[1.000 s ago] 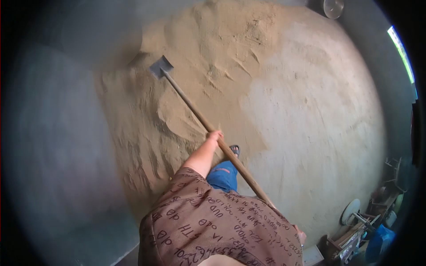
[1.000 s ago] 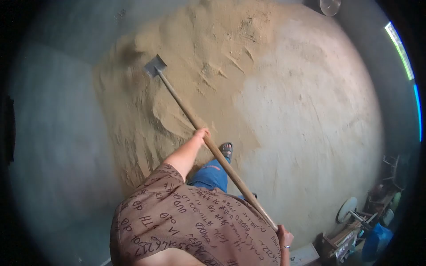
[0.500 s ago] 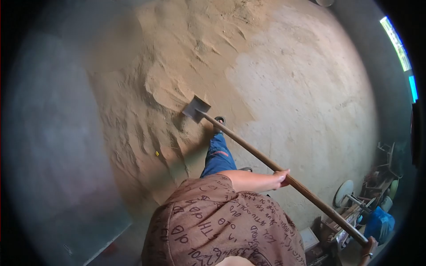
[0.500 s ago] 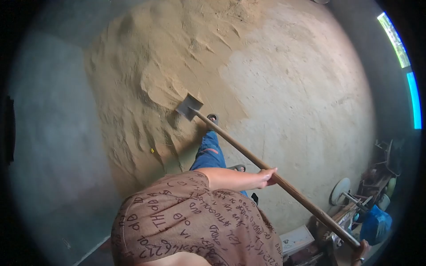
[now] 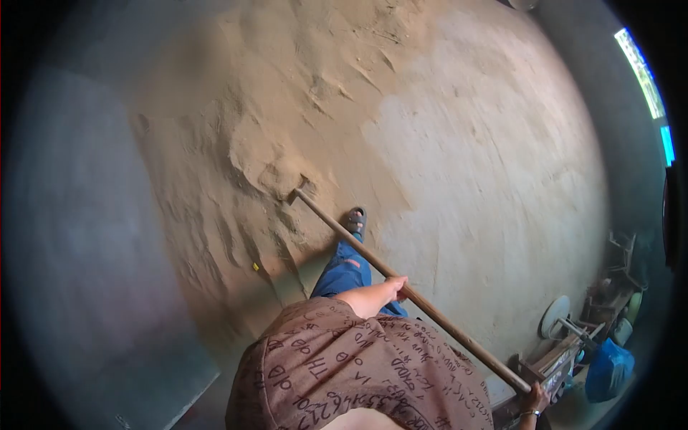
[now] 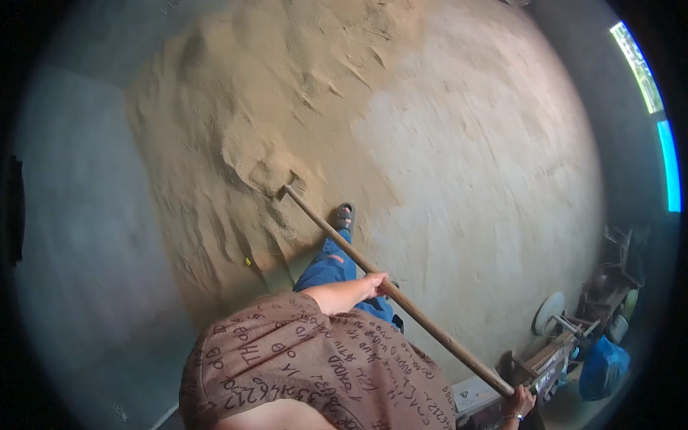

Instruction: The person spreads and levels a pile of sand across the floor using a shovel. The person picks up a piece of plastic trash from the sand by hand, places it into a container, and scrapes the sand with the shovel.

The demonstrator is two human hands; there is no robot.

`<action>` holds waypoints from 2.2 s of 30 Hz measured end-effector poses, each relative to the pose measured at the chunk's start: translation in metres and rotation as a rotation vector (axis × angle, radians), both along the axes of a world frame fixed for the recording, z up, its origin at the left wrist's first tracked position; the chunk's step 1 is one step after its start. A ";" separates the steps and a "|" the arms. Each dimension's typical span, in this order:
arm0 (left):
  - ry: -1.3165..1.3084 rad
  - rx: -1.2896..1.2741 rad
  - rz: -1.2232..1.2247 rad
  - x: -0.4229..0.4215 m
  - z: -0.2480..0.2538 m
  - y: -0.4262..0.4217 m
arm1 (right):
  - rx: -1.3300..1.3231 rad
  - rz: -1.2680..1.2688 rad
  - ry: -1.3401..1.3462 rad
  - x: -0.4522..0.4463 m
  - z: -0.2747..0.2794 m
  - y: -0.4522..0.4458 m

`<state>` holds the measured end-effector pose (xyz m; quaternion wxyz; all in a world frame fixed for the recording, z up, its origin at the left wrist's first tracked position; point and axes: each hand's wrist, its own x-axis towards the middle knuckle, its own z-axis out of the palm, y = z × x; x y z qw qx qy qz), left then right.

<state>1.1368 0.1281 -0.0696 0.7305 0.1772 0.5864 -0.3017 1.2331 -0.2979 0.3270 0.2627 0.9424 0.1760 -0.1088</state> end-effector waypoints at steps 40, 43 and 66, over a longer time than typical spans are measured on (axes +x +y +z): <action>-0.199 0.004 0.131 0.091 0.109 -0.225 | -0.093 0.091 -0.193 0.059 0.159 -0.212; -0.181 -0.010 0.107 0.085 0.089 -0.240 | -0.062 0.116 -0.172 0.053 0.162 -0.201; 0.017 0.912 0.371 -0.066 -0.010 0.440 | 0.523 0.099 0.371 -0.058 -0.099 0.337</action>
